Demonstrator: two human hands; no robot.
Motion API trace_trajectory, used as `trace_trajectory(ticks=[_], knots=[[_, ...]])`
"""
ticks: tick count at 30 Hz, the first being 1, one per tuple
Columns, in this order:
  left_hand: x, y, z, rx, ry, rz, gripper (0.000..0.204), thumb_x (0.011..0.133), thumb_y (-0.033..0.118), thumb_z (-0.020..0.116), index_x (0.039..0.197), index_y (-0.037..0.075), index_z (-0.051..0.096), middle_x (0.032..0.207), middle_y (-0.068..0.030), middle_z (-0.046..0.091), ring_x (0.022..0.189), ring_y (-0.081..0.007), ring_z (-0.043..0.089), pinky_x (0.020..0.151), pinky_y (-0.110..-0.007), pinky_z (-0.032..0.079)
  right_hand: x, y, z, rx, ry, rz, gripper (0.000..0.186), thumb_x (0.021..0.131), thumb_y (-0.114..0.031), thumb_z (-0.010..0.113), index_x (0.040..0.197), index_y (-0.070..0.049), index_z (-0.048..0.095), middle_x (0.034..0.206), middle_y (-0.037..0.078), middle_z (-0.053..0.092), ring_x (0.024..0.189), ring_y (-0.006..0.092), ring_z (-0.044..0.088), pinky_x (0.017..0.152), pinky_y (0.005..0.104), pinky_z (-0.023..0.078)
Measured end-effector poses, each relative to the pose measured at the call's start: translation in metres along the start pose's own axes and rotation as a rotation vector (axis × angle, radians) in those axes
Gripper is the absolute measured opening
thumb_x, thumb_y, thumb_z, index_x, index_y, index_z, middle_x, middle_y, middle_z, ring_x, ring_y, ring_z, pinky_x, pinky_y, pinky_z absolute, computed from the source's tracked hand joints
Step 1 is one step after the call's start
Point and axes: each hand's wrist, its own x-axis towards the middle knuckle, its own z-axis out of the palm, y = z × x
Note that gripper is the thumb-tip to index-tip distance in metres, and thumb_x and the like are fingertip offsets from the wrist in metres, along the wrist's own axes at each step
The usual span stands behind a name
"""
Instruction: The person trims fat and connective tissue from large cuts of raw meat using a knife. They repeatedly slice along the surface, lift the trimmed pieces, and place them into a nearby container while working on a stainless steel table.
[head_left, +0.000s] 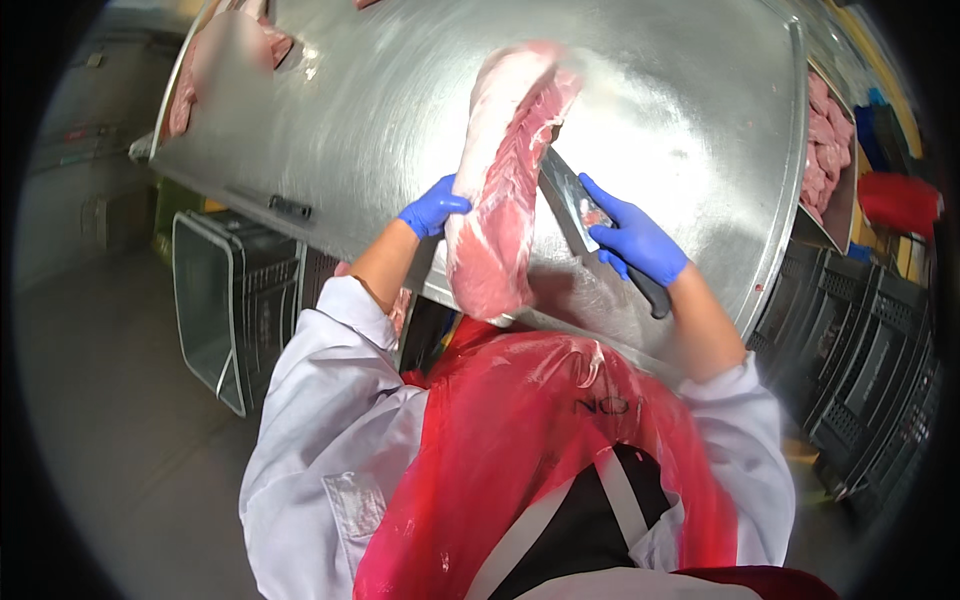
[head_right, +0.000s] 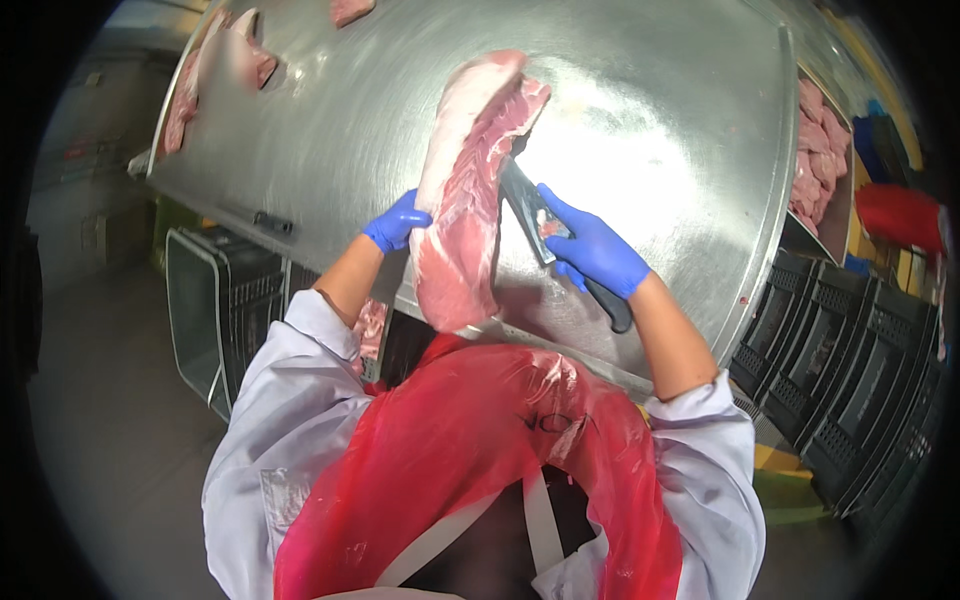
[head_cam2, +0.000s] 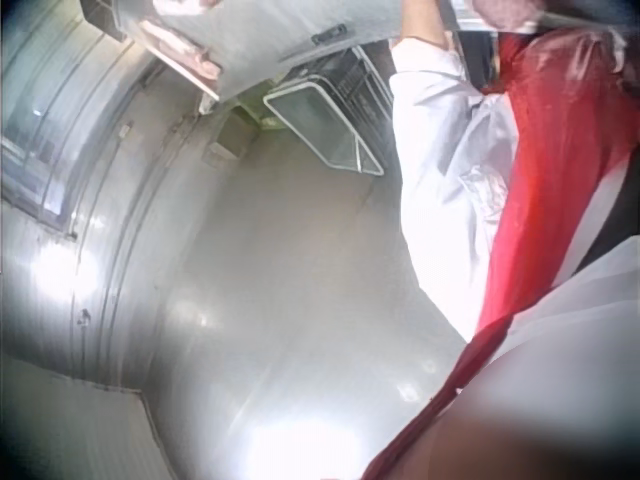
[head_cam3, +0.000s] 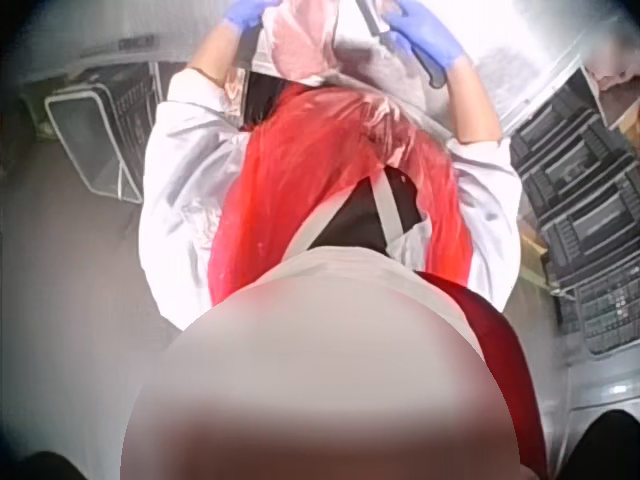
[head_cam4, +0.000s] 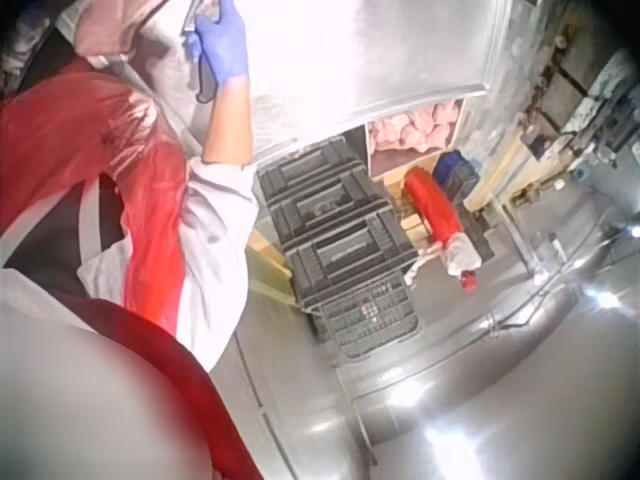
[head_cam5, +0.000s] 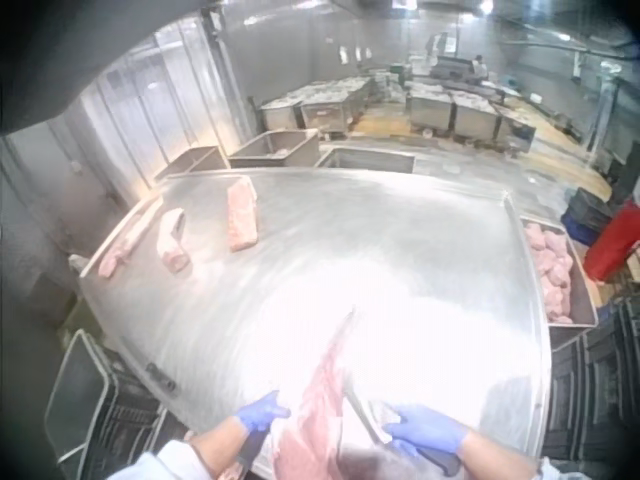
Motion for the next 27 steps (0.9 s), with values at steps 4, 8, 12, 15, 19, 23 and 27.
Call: trace_trajectory(ticks=[4, 8, 12, 15, 19, 23, 27], knots=[[0.038, -0.026, -0.017, -0.273, -0.289, -0.192, 0.081, 0.066, 0.0, 0.067, 0.145, 0.0, 0.052, 0.137, -0.0134, 0.063, 0.125, -0.0274, 0.06, 0.112, -0.04, 0.045, -0.076, -0.032, -0.01, -0.15, 0.127, 0.131, 0.077, 0.095, -0.006, 0.057, 0.163, -0.025, 0.028, 0.073, 0.004, 0.059, 0.049, 0.0079, 0.048, 0.049, 0.0262, 0.045], [0.091, 0.02, -0.033, 0.153, -0.214, -0.181, 0.054, 0.071, -0.002, 0.06, 0.124, -0.002, 0.066, 0.115, -0.0111, 0.071, 0.107, -0.0214, 0.067, 0.097, -0.035, 0.052, -0.194, 0.021, -0.029, -0.02, 0.465, 0.122, 0.084, 0.088, -0.001, 0.051, 0.164, -0.025, 0.025, 0.077, 0.003, 0.06, 0.049, 0.0074, 0.048, 0.046, 0.0235, 0.043], [0.144, 0.073, -0.001, 0.174, 0.264, 0.099, 0.059, 0.088, 0.033, 0.073, 0.131, -0.003, 0.056, 0.124, -0.0181, 0.063, 0.11, -0.028, 0.066, 0.094, -0.039, 0.056, -0.262, 0.079, 0.019, 0.295, 0.898, 0.102, 0.085, 0.088, 0.005, 0.048, 0.165, -0.02, 0.023, 0.095, 0.003, 0.064, 0.055, 0.0063, 0.05, 0.042, 0.0193, 0.04], [0.167, 0.083, 0.037, 0.385, 0.197, 0.168, 0.085, 0.086, 0.046, 0.075, 0.146, -0.004, 0.04, 0.143, -0.021, 0.051, 0.126, -0.0332, 0.057, 0.103, -0.044, 0.051, -0.273, 0.124, 0.057, 0.485, 0.974, 0.094, 0.078, 0.098, -0.001, 0.054, 0.165, -0.022, 0.021, 0.084, 0.0, 0.057, 0.053, 0.0055, 0.047, 0.04, 0.0197, 0.04], [0.208, 0.111, 0.116, 1.18, 0.525, 0.428, 0.091, 0.083, 0.045, 0.076, 0.148, -0.005, 0.038, 0.153, -0.0248, 0.043, 0.134, -0.0367, 0.052, 0.108, -0.048, 0.047, -0.252, 0.158, 0.086, 0.572, 1.008, 0.109, 0.08, 0.096, 0.002, 0.052, 0.165, -0.023, 0.02, 0.08, 0.0, 0.052, 0.053, 0.0069, 0.047, 0.041, 0.0221, 0.042], [0.227, 0.102, 0.204, 1.492, 0.405, 0.327, 0.063, 0.084, 0.032, 0.071, 0.132, -0.005, 0.058, 0.133, -0.0271, 0.06, 0.117, -0.0364, 0.063, 0.098, -0.045, 0.052, -0.245, 0.172, 0.076, 0.648, 0.987, 0.057, 0.083, 0.093, 0.006, 0.048, 0.165, -0.023, 0.02, 0.085, 0.002, 0.056, 0.055, 0.0074, 0.049, 0.043, 0.0226, 0.042], [0.262, 0.093, 0.201, 0.79, 0.148, 0.254, 0.037, 0.086, 0.021, 0.067, 0.111, -0.004, 0.072, 0.098, -0.0148, 0.074, 0.09, -0.0237, 0.069, 0.083, -0.036, 0.053, -0.229, 0.196, 0.043, 0.569, 0.944, -0.052, 0.084, 0.092, 0.006, 0.047, 0.166, -0.023, 0.019, 0.088, 0.003, 0.058, 0.056, 0.0077, 0.049, 0.045, 0.0233, 0.042]])
